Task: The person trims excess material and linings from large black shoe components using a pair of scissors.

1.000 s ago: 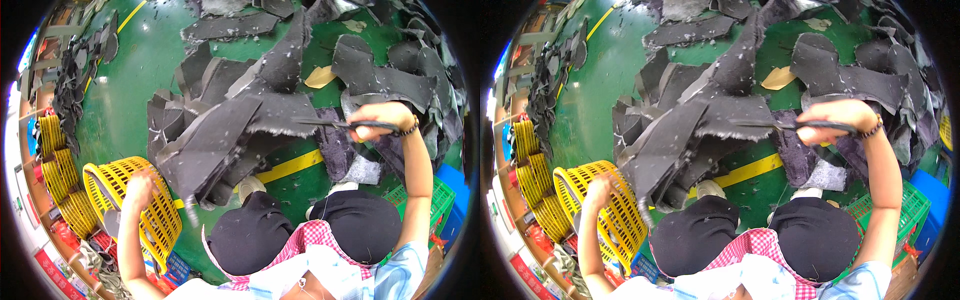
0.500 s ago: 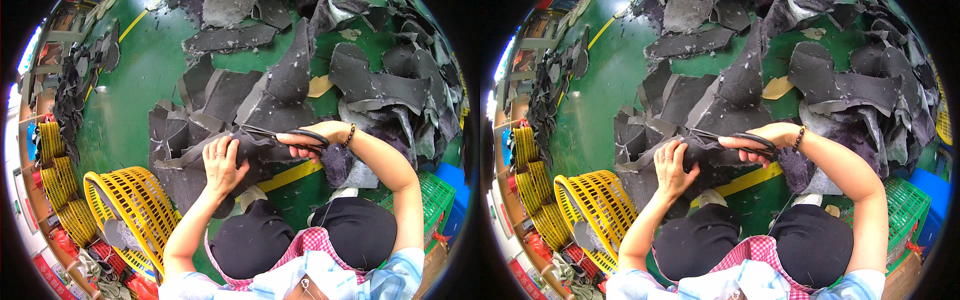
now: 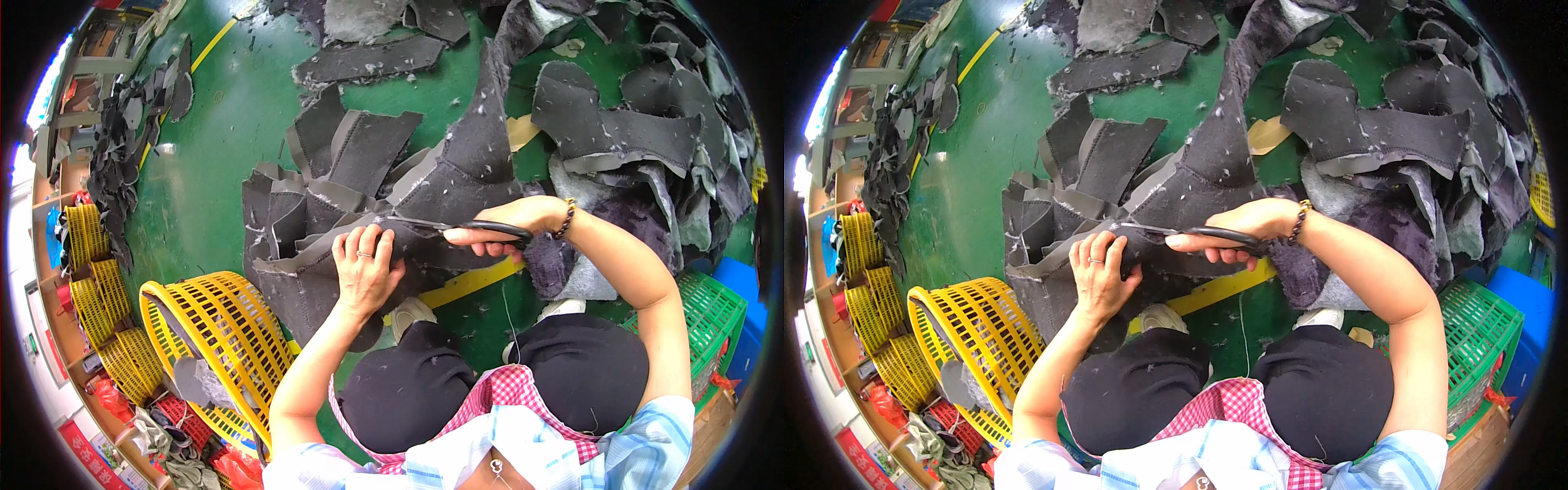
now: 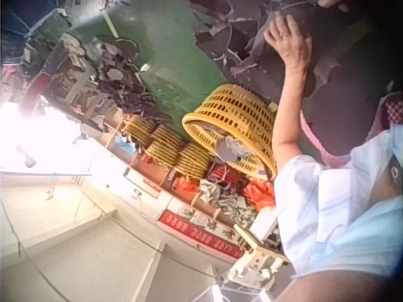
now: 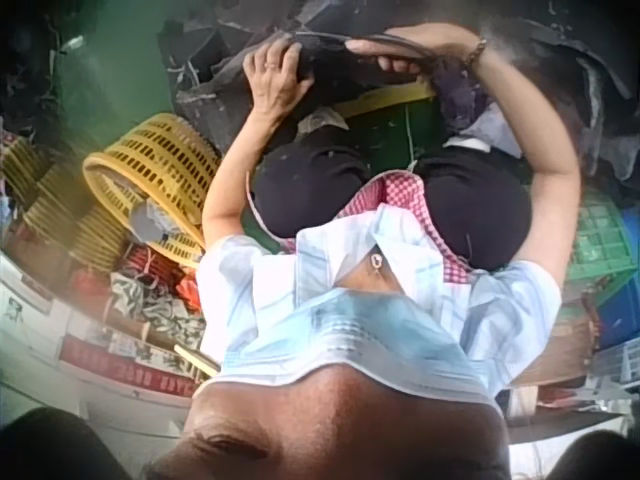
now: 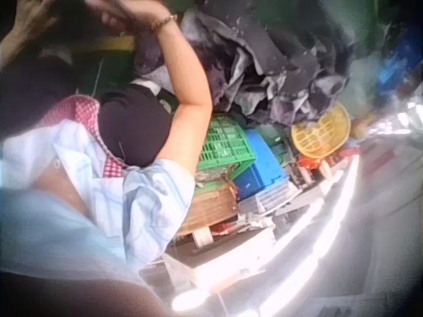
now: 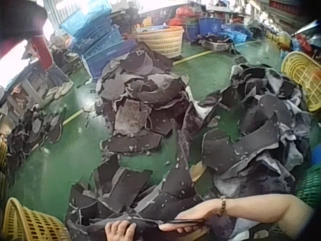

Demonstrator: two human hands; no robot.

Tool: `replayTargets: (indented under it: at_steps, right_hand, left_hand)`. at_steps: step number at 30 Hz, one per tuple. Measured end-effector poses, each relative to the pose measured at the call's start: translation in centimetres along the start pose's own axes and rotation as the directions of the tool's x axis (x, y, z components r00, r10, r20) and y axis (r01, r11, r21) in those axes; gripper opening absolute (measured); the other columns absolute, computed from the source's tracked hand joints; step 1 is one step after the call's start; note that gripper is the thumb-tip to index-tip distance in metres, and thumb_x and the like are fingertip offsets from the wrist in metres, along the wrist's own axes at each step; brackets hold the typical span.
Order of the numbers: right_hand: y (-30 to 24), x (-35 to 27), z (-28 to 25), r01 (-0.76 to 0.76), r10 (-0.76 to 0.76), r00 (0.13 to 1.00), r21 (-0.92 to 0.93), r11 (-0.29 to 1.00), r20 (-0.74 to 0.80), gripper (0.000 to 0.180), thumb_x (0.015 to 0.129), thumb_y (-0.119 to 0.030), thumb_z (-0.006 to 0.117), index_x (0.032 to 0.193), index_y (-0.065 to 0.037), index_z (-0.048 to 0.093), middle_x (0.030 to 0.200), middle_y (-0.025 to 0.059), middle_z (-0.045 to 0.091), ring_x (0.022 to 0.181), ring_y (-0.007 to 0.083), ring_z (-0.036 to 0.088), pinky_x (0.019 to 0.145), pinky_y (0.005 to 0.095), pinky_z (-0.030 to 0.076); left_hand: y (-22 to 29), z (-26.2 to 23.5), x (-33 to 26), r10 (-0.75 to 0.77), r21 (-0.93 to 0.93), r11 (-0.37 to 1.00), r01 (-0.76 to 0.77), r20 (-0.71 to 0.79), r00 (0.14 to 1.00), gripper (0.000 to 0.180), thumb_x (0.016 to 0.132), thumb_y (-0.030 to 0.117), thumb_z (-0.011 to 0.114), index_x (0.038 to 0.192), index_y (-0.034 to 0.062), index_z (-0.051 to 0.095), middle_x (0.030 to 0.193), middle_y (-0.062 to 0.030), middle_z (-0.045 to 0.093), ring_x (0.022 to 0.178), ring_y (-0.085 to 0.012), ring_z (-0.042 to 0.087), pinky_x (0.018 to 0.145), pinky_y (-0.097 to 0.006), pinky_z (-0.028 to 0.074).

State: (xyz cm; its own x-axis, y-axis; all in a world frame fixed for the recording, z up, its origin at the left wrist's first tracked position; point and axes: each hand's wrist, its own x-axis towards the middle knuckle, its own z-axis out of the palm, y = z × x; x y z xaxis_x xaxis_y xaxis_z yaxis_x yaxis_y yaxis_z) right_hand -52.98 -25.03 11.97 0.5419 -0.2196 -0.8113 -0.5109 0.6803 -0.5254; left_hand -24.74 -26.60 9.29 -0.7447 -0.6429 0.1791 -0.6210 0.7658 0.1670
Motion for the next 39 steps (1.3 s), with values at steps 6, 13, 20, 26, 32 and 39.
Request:
replayTargets:
  at_steps: [6, 13, 20, 26, 32, 39]
  right_hand:
    - [1.5, 2.0, 1.5, 0.217, -0.171, 0.951, 0.165, 0.962, -0.257, 0.062, 0.079, -0.07, 0.058, 0.065, -0.01, 0.049, 0.052, -0.0047, 0.043, 0.043, 0.006, 0.042, 0.041, 0.021, 0.038]
    - [4.7, 3.0, 3.0, 0.333, -0.225, 0.92, 0.335, 0.881, -0.322, 0.063, 0.082, -0.071, 0.05, 0.077, -0.009, 0.05, 0.057, -0.0044, 0.044, 0.046, 0.0056, 0.042, 0.043, 0.0214, 0.036]
    - [6.9, 1.8, 1.9, 0.438, -0.178, 0.827, 0.413, 0.799, -0.533, 0.07, 0.076, -0.075, 0.056, 0.082, -0.005, 0.05, 0.063, 0.0005, 0.051, 0.052, 0.0105, 0.054, 0.047, 0.0279, 0.047]
    - [10.7, 2.6, -4.5, 0.065, -0.198, 0.011, -0.197, 0.978, -0.98, 0.066, 0.068, -0.05, 0.078, 0.094, -0.001, 0.042, 0.083, 0.0168, 0.061, 0.071, 0.0341, 0.064, 0.066, 0.041, 0.05]
    - [11.2, 3.7, -7.1, 0.52, -0.204, -0.005, -0.177, 0.836, -0.979, 0.046, 0.065, -0.017, 0.085, 0.087, -0.001, 0.048, 0.076, 0.0034, 0.054, 0.07, 0.0119, 0.05, 0.063, 0.0285, 0.044]
    - [8.6, -2.4, -6.9, -0.129, -0.415, -0.09, -0.403, 0.906, -0.905, 0.052, 0.067, -0.041, 0.081, 0.085, 0.0, 0.054, 0.074, 0.0088, 0.059, 0.068, 0.0187, 0.058, 0.065, 0.0367, 0.048]
  left_hand:
    - [1.7, -0.8, 2.2, -0.114, -0.068, 0.989, 0.128, 0.186, 0.976, 0.057, 0.062, 0.029, 0.08, 0.109, 0.0069, 0.055, 0.114, -0.0095, 0.052, 0.109, -0.0301, 0.049, 0.095, -0.043, 0.036]
    - [2.4, 0.3, 9.3, -0.142, 0.063, 0.99, 0.13, 0.571, 0.809, 0.056, 0.074, 0.047, 0.072, 0.099, -0.0012, 0.059, 0.11, -0.0173, 0.059, 0.095, -0.0303, 0.06, 0.079, -0.041, 0.049]
    - [2.2, 1.0, 7.4, -0.187, 0.132, 0.982, 0.136, 0.566, 0.803, 0.052, 0.075, 0.047, 0.071, 0.09, -0.0025, 0.06, 0.103, -0.0199, 0.061, 0.09, -0.0324, 0.063, 0.074, -0.04, 0.052]
    - [2.4, 1.6, 8.0, -0.165, 0.198, 0.977, 0.076, 0.485, 0.859, 0.059, 0.07, 0.049, 0.074, 0.097, -0.0004, 0.057, 0.101, -0.0164, 0.059, 0.095, -0.0325, 0.058, 0.079, -0.04, 0.05]
    - [1.5, 2.0, 2.6, -0.254, 0.079, 0.967, 0.242, 0.382, 0.889, 0.051, 0.065, 0.037, 0.08, 0.1, 0.0099, 0.053, 0.106, -0.0061, 0.054, 0.102, -0.0277, 0.05, 0.08, -0.041, 0.043]
    - [2.5, 3.2, 4.9, -0.247, 0.046, 0.967, 0.249, 0.39, 0.887, 0.068, 0.053, 0.038, 0.086, 0.105, 0.0087, 0.054, 0.105, -0.0085, 0.054, 0.103, -0.0269, 0.049, 0.087, -0.04, 0.04]
